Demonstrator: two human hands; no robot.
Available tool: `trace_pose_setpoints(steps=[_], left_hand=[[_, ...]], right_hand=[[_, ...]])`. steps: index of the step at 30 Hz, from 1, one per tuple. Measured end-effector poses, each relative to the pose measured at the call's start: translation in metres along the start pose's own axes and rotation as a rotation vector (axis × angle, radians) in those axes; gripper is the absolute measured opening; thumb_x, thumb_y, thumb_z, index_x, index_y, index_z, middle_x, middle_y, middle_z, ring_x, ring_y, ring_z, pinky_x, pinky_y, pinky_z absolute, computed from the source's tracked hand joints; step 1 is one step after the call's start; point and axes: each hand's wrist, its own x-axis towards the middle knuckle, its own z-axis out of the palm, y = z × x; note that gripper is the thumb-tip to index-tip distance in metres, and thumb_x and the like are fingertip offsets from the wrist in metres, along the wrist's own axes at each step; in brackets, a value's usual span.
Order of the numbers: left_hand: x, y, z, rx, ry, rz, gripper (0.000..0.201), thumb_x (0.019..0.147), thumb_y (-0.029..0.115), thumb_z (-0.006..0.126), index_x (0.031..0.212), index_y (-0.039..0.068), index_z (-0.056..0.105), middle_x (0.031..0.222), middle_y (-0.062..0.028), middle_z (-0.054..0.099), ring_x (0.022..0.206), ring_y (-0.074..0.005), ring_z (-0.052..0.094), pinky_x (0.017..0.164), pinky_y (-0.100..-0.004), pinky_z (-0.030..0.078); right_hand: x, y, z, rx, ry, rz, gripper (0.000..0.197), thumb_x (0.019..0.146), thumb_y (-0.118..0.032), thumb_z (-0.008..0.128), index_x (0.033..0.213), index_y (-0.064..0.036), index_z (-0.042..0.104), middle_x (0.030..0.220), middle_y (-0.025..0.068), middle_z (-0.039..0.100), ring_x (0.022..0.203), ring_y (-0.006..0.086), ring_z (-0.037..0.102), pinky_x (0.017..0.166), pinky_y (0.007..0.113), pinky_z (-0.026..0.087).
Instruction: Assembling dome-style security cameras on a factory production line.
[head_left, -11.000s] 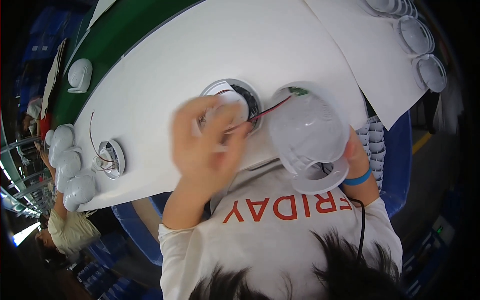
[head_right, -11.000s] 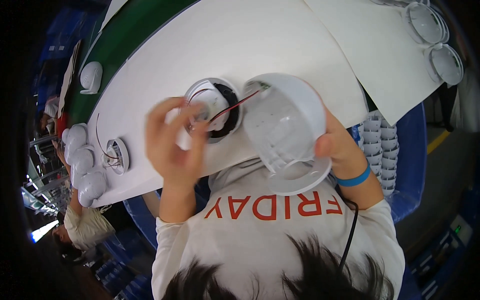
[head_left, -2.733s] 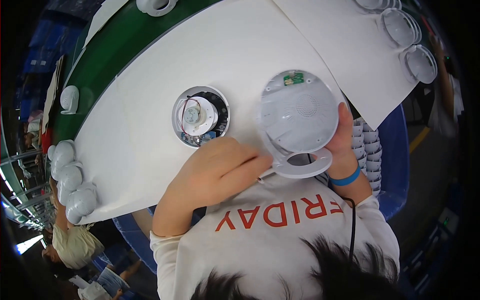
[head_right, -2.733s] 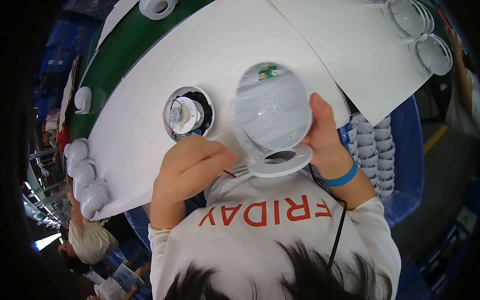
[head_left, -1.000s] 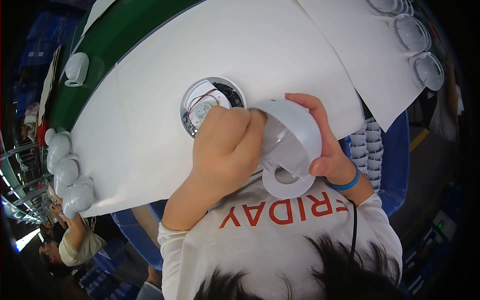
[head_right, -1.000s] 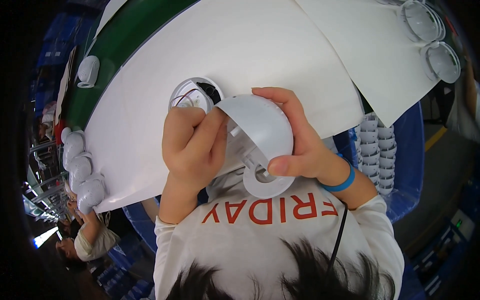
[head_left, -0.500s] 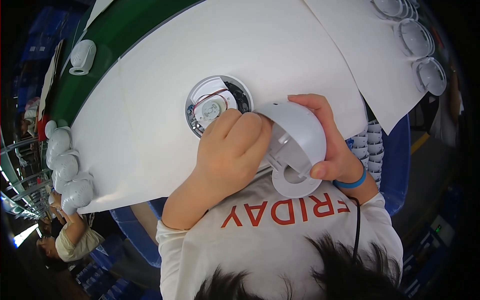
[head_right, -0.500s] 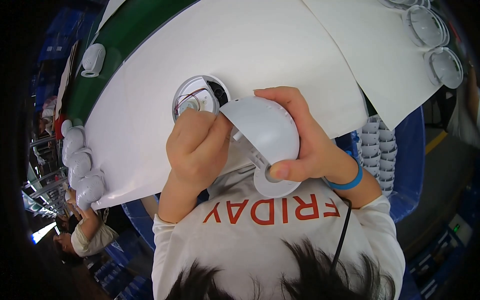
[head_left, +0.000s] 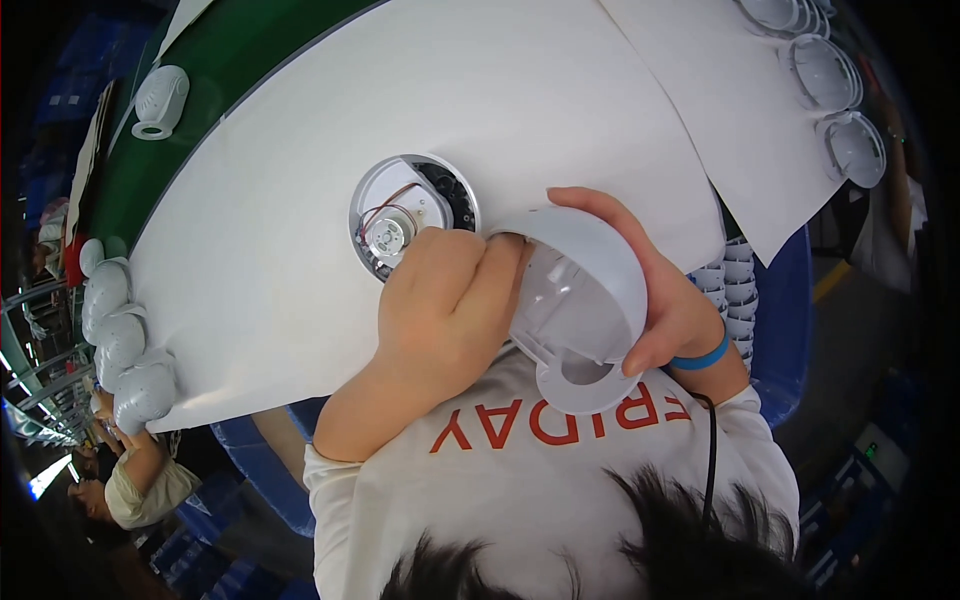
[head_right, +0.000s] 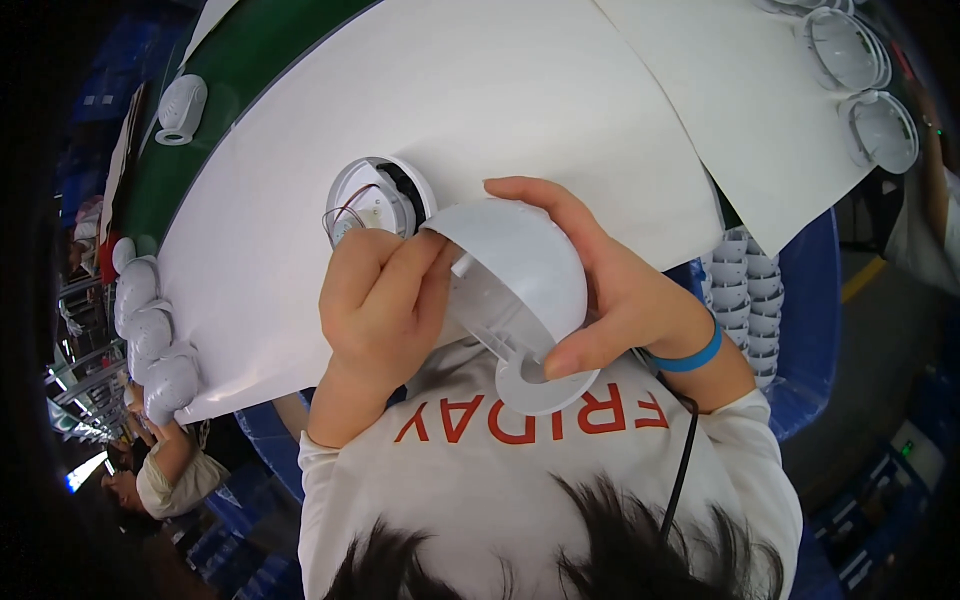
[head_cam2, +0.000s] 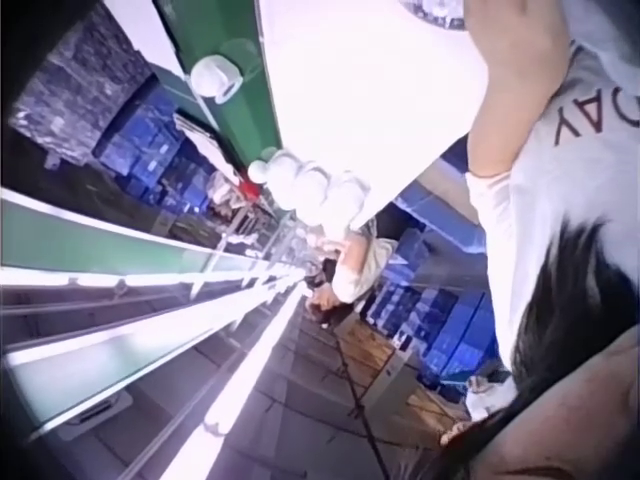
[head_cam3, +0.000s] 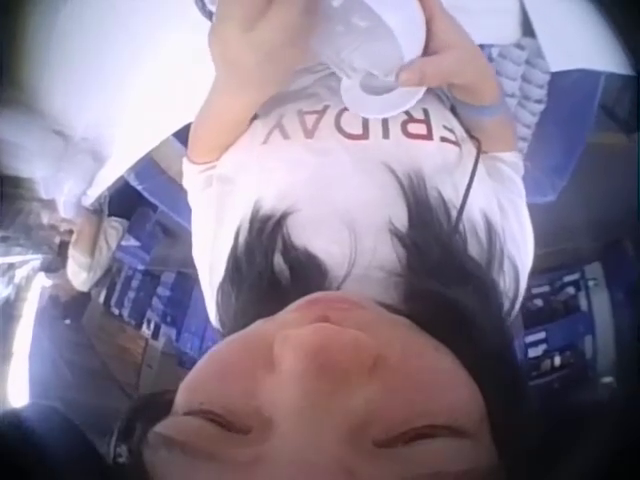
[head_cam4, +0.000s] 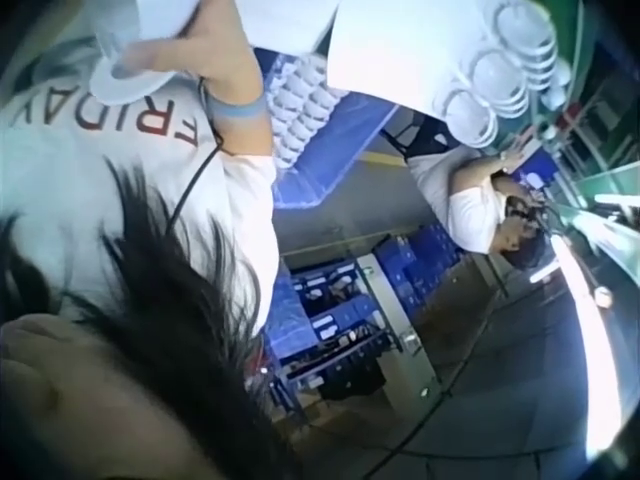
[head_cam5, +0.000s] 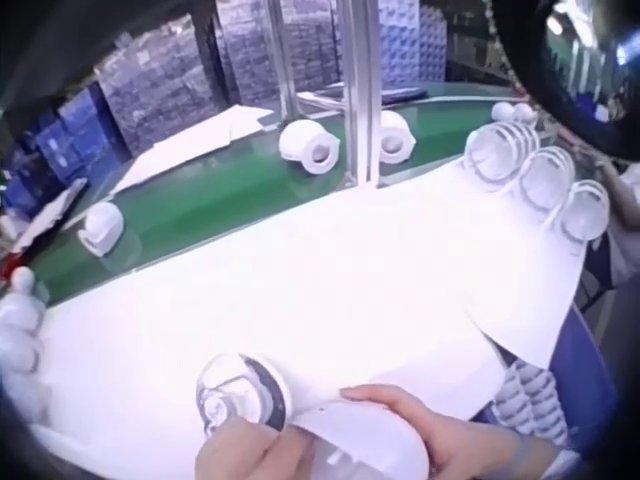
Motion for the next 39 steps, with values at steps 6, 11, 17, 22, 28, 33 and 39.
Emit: trace_pose_setpoints(steps=[6,11,17,22,28,33,39], left_hand=[[-0.007,0.003,-0.008,0.031,0.015,-0.017,0.023,0.059,-0.001,0.073,0.079,0.003,0.064,0.069,-0.0047,0.048,0.058,-0.0180,0.046,0.048,-0.0279,0.037],[-0.022,-0.025,-0.042,0.152,0.202,-0.075,0.039,0.074,0.016,0.058,0.109,0.000,0.051,0.096,-0.0112,0.051,0.078,-0.0215,0.051,0.067,-0.0293,0.042],[-0.049,-0.071,-0.050,-0.751,-0.017,-1.062,0.051,0.079,0.010,0.043,0.126,-0.007,0.032,0.101,-0.0150,0.054,0.082,-0.0190,0.055,0.071,-0.0294,0.046],[-0.039,-0.074,-0.045,-1.033,-0.156,-1.147,0.056,0.077,0.004,0.046,0.129,-0.007,0.030,0.099,-0.0147,0.058,0.088,-0.0198,0.058,0.076,-0.0299,0.048],[-0.036,-0.077,-0.041,-1.021,-0.219,-1.096,0.053,0.071,-0.005,0.051,0.123,-0.006,0.040,0.104,-0.0116,0.057,0.091,-0.0179,0.057,0.079,-0.0283,0.047],[-0.038,-0.082,-0.042,-1.038,-0.296,-1.143,0.048,0.070,-0.007,0.052,0.118,-0.005,0.045,0.105,-0.0110,0.056,0.090,-0.0164,0.057,0.079,-0.0279,0.046],[-0.047,-0.058,-0.029,-0.819,0.049,-0.984,0.049,0.067,-0.008,0.054,0.115,-0.004,0.047,0.097,-0.0090,0.053,0.089,-0.0159,0.054,0.075,-0.0269,0.046]], right_hand=[[0.004,0.012,-0.011,0.009,-0.146,-0.059,0.109,0.045,-0.029,0.084,0.133,-0.0041,0.025,0.126,0.0113,0.040,0.117,0.0213,0.040,0.095,0.032,0.033],[-0.002,0.013,-0.016,0.058,0.132,-0.032,0.109,0.053,-0.062,0.073,0.131,0.0002,0.028,0.125,0.0121,0.042,0.115,0.0220,0.043,0.095,0.032,0.035],[-0.021,0.049,-0.063,0.386,0.220,-0.084,0.093,0.062,-0.059,0.067,0.131,-0.0065,0.033,0.130,0.0187,0.038,0.113,0.0286,0.047,0.081,0.038,0.051],[-0.013,0.045,-0.059,0.592,0.033,-0.072,0.085,0.066,-0.056,0.066,0.131,-0.0107,0.033,0.129,0.0175,0.038,0.112,0.0289,0.048,0.069,0.038,0.056],[-0.014,0.043,-0.051,0.592,0.085,-0.080,0.086,0.066,-0.055,0.066,0.132,-0.0130,0.031,0.132,0.0175,0.034,0.113,0.0309,0.046,0.070,0.041,0.055],[-0.018,0.035,-0.034,0.601,0.117,-0.076,0.087,0.069,-0.060,0.060,0.132,-0.0081,0.030,0.129,0.0143,0.040,0.114,0.0282,0.046,0.090,0.045,0.045],[-0.002,0.016,-0.012,0.705,0.325,-0.144,0.085,0.071,-0.070,0.046,0.134,-0.0164,0.028,0.136,0.0150,0.031,0.122,0.0355,0.035,0.098,0.053,0.033]])
